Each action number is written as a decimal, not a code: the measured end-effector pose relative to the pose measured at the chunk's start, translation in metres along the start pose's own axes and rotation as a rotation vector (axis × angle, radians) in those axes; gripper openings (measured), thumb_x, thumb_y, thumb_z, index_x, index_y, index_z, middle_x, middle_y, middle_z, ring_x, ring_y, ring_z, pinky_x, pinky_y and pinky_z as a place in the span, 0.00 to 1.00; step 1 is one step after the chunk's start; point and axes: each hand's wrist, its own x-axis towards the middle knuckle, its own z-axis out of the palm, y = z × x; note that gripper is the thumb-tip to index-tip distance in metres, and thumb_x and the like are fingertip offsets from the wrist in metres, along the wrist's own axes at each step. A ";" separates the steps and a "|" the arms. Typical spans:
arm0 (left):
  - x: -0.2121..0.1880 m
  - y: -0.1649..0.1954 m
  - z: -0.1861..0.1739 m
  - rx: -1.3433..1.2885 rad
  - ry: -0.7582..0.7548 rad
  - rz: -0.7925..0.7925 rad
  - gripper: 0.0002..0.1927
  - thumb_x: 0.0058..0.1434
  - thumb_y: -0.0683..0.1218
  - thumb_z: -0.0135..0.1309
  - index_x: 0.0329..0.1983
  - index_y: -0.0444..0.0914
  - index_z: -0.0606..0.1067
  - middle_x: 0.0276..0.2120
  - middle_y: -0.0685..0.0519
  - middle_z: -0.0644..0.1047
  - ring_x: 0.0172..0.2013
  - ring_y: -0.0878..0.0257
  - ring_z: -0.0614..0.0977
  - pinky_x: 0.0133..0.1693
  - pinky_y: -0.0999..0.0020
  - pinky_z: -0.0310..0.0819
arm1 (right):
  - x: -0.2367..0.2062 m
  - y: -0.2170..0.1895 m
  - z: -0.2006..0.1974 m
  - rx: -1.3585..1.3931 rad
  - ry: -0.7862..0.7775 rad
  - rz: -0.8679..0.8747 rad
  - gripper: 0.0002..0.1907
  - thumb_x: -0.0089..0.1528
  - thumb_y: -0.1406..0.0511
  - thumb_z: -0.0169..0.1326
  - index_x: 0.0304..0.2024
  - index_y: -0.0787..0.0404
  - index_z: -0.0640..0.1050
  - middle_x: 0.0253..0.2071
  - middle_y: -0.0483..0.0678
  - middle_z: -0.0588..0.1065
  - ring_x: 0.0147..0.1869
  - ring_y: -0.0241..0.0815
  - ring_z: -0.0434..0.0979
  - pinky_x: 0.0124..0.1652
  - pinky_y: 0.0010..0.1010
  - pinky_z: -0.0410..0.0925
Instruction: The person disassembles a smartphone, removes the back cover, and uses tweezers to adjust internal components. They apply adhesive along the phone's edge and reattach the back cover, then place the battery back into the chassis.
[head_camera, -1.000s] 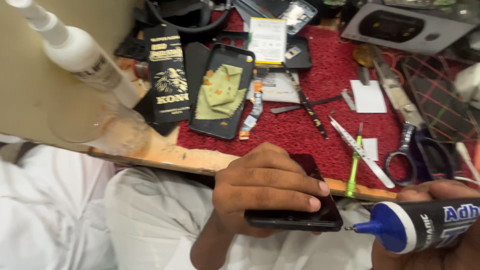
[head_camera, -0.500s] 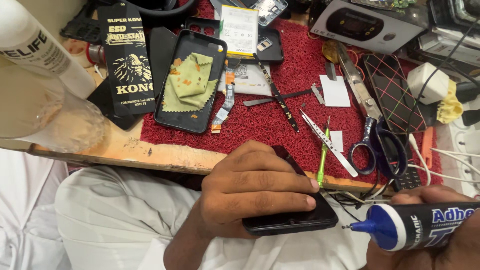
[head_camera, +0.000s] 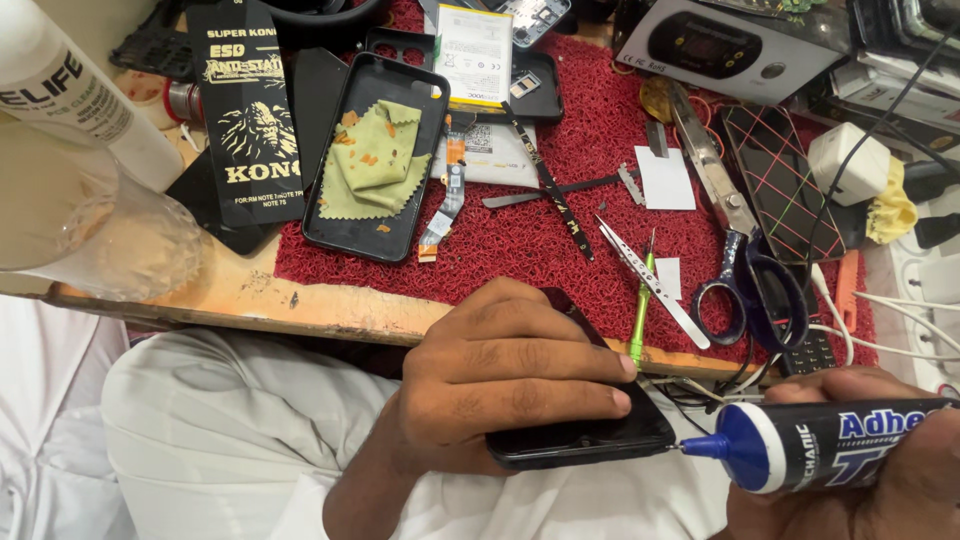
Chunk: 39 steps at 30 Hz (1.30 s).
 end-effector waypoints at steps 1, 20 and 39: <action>0.001 0.000 0.000 0.001 -0.002 0.007 0.11 0.55 0.44 0.65 0.40 0.36 0.83 0.42 0.50 0.84 0.41 0.58 0.85 0.44 0.61 0.78 | 0.013 0.001 -0.003 0.136 0.007 0.238 0.15 0.76 0.65 0.46 0.54 0.74 0.63 0.45 0.63 0.72 0.50 0.54 0.80 0.48 0.47 0.75; -0.004 -0.001 0.001 -0.008 -0.005 -0.013 0.10 0.56 0.44 0.65 0.40 0.37 0.83 0.42 0.50 0.84 0.41 0.59 0.85 0.44 0.60 0.77 | 0.001 -0.001 0.002 0.063 0.058 0.170 0.22 0.66 0.70 0.58 0.56 0.68 0.63 0.47 0.53 0.73 0.52 0.40 0.81 0.53 0.28 0.77; -0.005 -0.002 0.000 -0.043 0.014 -0.003 0.10 0.60 0.46 0.64 0.44 0.38 0.83 0.46 0.50 0.84 0.44 0.60 0.85 0.44 0.64 0.78 | -0.004 -0.012 0.005 0.650 0.244 0.515 0.26 0.78 0.49 0.43 0.49 0.70 0.68 0.40 0.55 0.72 0.50 0.47 0.82 0.49 0.39 0.79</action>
